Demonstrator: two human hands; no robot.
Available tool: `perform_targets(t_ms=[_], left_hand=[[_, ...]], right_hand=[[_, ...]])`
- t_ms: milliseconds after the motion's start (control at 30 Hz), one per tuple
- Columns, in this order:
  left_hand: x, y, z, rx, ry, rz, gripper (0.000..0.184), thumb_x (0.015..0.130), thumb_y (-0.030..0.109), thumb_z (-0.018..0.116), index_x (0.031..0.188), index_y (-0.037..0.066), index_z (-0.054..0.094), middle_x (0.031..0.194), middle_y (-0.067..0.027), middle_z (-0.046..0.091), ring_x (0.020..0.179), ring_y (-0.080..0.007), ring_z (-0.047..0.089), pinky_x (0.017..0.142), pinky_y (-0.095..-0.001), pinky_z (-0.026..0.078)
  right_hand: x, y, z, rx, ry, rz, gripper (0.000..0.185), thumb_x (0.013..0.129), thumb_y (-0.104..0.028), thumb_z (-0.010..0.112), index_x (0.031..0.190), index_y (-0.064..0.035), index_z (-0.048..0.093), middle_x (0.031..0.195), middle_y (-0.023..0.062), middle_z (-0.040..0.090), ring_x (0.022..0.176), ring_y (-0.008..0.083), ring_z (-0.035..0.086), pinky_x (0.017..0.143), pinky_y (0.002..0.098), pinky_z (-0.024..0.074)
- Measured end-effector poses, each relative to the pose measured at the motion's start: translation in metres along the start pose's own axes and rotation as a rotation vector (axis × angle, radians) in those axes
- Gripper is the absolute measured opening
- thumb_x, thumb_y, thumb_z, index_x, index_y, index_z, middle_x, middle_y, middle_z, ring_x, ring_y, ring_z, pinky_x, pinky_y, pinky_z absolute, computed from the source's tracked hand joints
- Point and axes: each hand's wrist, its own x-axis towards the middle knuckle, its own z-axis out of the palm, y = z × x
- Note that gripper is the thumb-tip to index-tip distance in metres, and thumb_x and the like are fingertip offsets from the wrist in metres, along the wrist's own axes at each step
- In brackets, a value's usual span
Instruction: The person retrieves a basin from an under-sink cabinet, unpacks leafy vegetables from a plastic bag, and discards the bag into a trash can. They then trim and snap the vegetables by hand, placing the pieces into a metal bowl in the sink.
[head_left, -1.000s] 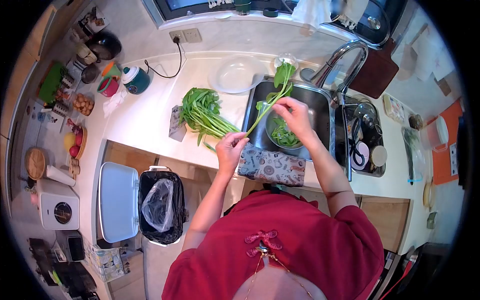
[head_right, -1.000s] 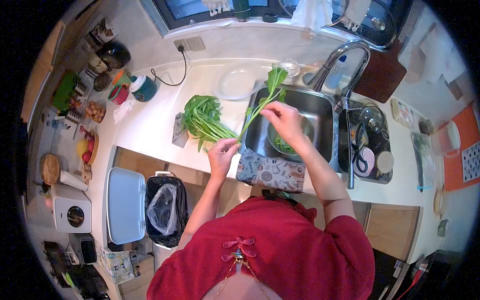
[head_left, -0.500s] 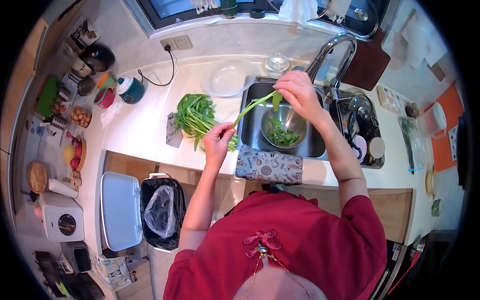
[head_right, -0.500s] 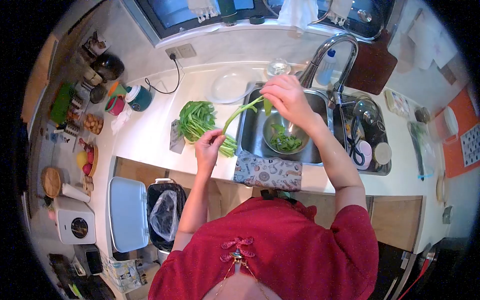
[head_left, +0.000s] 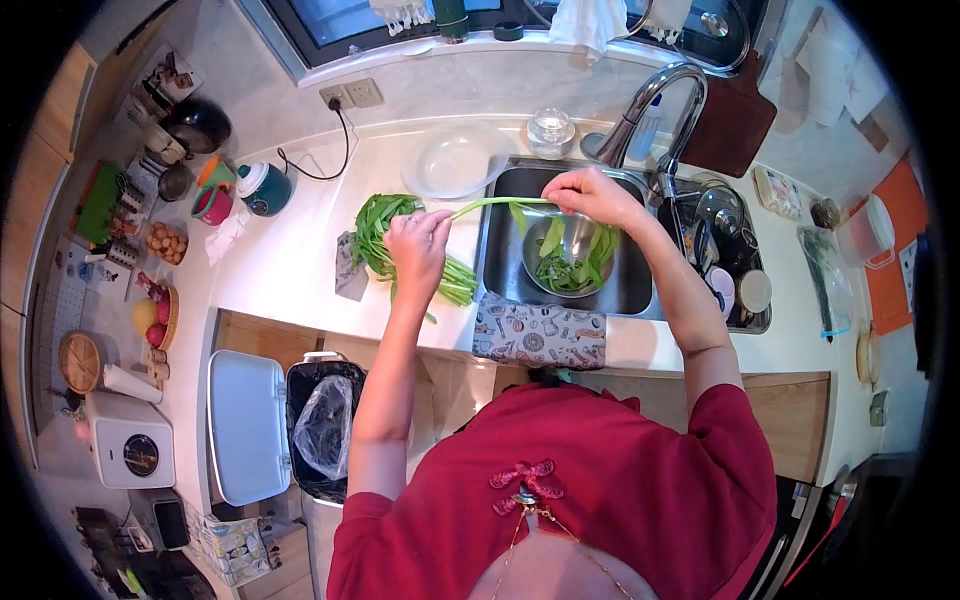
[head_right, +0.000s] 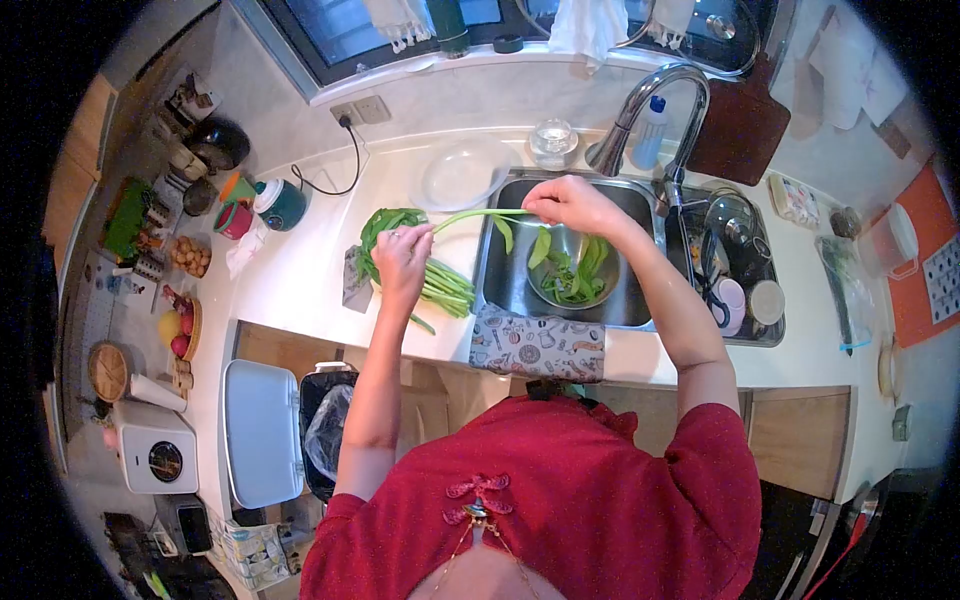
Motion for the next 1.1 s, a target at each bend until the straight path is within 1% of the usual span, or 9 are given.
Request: perform_targets(t_ms=[167, 267, 500, 567, 633, 733, 833, 900, 1100], left_hand=[[0.009, -0.002, 0.012, 0.071, 0.036, 0.064, 0.014, 0.081, 0.022, 0.058, 0.087, 0.013, 0.066, 0.082, -0.0018, 0.061, 0.084, -0.0207, 0.049, 0.077, -0.0355, 0.033], [0.010, 0.006, 0.012, 0.076, 0.026, 0.053, 0.016, 0.082, 0.024, 0.056, 0.085, 0.013, 0.067, 0.081, -0.0029, 0.062, 0.083, -0.0216, 0.049, 0.077, -0.0362, 0.033], [0.010, 0.022, 0.020, -0.124, -0.219, -0.016, 0.024, 0.084, 0.030, 0.053, 0.076, 0.013, 0.068, 0.069, -0.0035, 0.062, 0.077, -0.0218, 0.052, 0.076, -0.0385, 0.033], [0.012, 0.020, 0.025, -0.200, -0.190, -0.019, 0.026, 0.083, 0.031, 0.054, 0.073, 0.013, 0.068, 0.060, -0.0061, 0.058, 0.064, -0.0223, 0.052, 0.066, -0.0363, 0.036], [0.012, 0.012, 0.023, -0.237, -0.222, -0.063, 0.026, 0.083, 0.032, 0.054, 0.074, 0.013, 0.069, 0.056, -0.0073, 0.056, 0.058, -0.0227, 0.051, 0.061, -0.0357, 0.037], [0.015, 0.005, 0.025, -0.318, -0.271, -0.116, 0.028, 0.082, 0.035, 0.054, 0.075, 0.013, 0.069, 0.050, -0.0087, 0.051, 0.049, -0.0225, 0.049, 0.053, -0.0346, 0.037], [0.018, 0.009, 0.032, -0.363, -0.343, -0.153, 0.030, 0.082, 0.037, 0.053, 0.076, 0.012, 0.069, 0.048, -0.0086, 0.049, 0.046, -0.0211, 0.049, 0.051, -0.0337, 0.037], [0.022, 0.015, 0.036, -0.359, -0.390, -0.173, 0.031, 0.083, 0.037, 0.053, 0.076, 0.012, 0.069, 0.049, -0.0083, 0.049, 0.046, -0.0202, 0.049, 0.051, -0.0333, 0.038], [0.028, 0.014, 0.034, -0.378, -0.441, -0.166, 0.031, 0.083, 0.036, 0.054, 0.081, 0.009, 0.069, 0.052, -0.0072, 0.053, 0.050, -0.0145, 0.051, 0.055, -0.0295, 0.040]], right_hand=[[-0.001, 0.008, 0.007, -0.139, 0.017, -0.112, 0.020, 0.082, -0.015, 0.053, 0.092, 0.0010, 0.061, 0.074, 0.0100, 0.062, 0.067, 0.0178, 0.058, 0.064, 0.0305, 0.0458], [-0.002, 0.005, 0.008, -0.358, 0.119, -0.163, 0.022, 0.081, -0.017, 0.049, 0.087, 0.0007, 0.061, 0.086, 0.0175, 0.061, 0.082, 0.0326, 0.058, 0.072, 0.0383, 0.0457], [0.014, 0.047, 0.006, -0.142, 0.443, -0.021, 0.021, 0.079, -0.016, 0.047, 0.081, 0.0014, 0.059, 0.080, 0.0168, 0.061, 0.076, 0.0287, 0.060, 0.068, 0.0362, 0.0459], [0.020, 0.069, -0.002, 0.050, 0.694, 0.089, 0.021, 0.079, -0.017, 0.046, 0.078, -0.0003, 0.059, 0.067, 0.0101, 0.059, 0.060, 0.0218, 0.057, 0.058, 0.0314, 0.0444], [0.010, 0.068, -0.024, 0.422, 0.698, 0.253, 0.019, 0.083, -0.017, 0.043, 0.082, -0.0070, 0.059, 0.062, -0.0031, 0.046, 0.056, 0.0048, 0.042, 0.052, 0.0195, 0.0362], [0.007, 0.056, -0.029, 0.360, 0.637, 0.089, 0.017, 0.083, -0.017, 0.046, 0.086, -0.0051, 0.058, 0.068, 0.0013, 0.052, 0.063, 0.0100, 0.048, 0.059, 0.0230, 0.0401], [0.004, 0.016, -0.012, -0.265, 0.455, -0.344, 0.016, 0.081, -0.016, 0.055, 0.090, -0.0033, 0.059, 0.083, 0.0082, 0.059, 0.085, 0.0257, 0.053, 0.077, 0.0362, 0.0421], [0.006, 0.002, 0.000, -0.532, 0.268, -0.479, 0.014, 0.080, -0.013, 0.055, 0.090, -0.0054, 0.060, 0.085, 0.0064, 0.059, 0.084, 0.0225, 0.052, 0.076, 0.0346, 0.0416], [-0.002, -0.004, 0.017, -0.670, 0.133, -0.400, 0.011, 0.079, -0.014, 0.054, 0.085, -0.0081, 0.062, 0.076, 0.0051, 0.056, 0.083, 0.0229, 0.051, 0.074, 0.0349, 0.0388]])
